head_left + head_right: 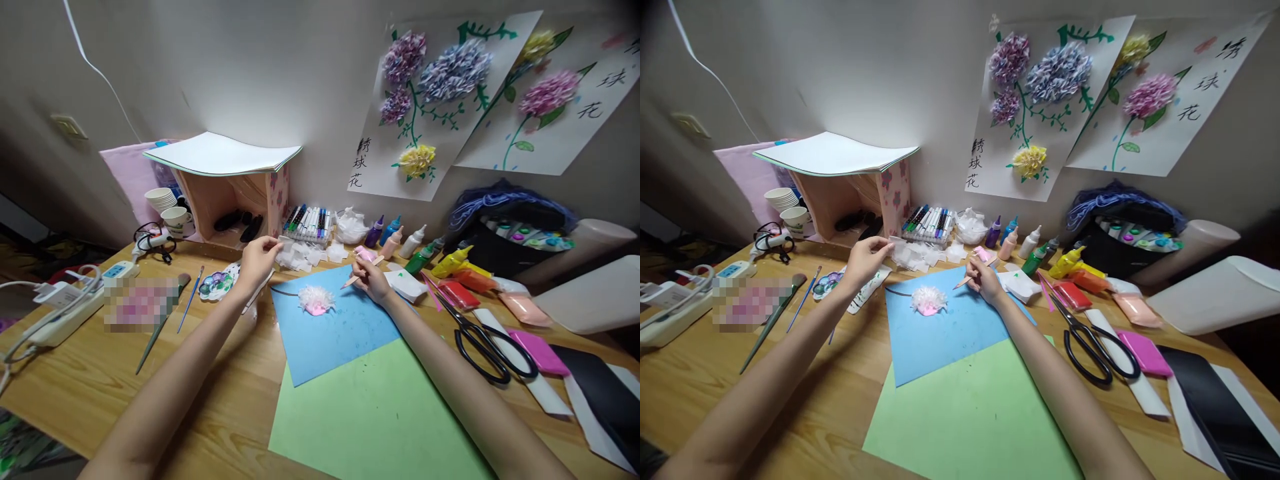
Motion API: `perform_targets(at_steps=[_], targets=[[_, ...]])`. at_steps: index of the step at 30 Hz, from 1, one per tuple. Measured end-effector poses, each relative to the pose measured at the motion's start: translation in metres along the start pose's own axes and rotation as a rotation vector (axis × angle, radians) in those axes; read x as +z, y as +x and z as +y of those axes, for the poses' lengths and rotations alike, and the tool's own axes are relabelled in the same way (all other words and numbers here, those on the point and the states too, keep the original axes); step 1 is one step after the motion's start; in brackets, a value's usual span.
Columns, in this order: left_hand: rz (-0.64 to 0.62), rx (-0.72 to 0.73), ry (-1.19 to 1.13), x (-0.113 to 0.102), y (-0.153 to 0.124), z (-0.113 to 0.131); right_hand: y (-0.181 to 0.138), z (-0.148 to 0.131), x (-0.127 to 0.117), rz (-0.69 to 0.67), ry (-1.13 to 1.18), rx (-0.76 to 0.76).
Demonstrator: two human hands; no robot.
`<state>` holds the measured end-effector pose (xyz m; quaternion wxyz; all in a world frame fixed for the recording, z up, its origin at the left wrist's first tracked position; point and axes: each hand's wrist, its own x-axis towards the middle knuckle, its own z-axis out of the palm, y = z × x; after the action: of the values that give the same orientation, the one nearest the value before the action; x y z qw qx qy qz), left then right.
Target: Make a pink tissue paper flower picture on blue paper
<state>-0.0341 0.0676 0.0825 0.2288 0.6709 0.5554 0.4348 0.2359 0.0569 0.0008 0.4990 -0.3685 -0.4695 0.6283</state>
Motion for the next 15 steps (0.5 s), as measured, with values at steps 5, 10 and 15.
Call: perform_targets(at_steps=[5, 10, 15], targets=[[-0.389, -0.021, -0.206, 0.008, -0.046, 0.01, 0.001, 0.001, -0.001, 0.006, -0.031, -0.021], [-0.539, 0.084, -0.022, 0.032, -0.078, 0.004, -0.017, -0.005, 0.015, 0.18, -0.139, -0.275], [-0.404, 0.162, 0.257, 0.04, -0.087, 0.006, -0.045, -0.009, 0.05, 0.071, -0.325, -0.324]])
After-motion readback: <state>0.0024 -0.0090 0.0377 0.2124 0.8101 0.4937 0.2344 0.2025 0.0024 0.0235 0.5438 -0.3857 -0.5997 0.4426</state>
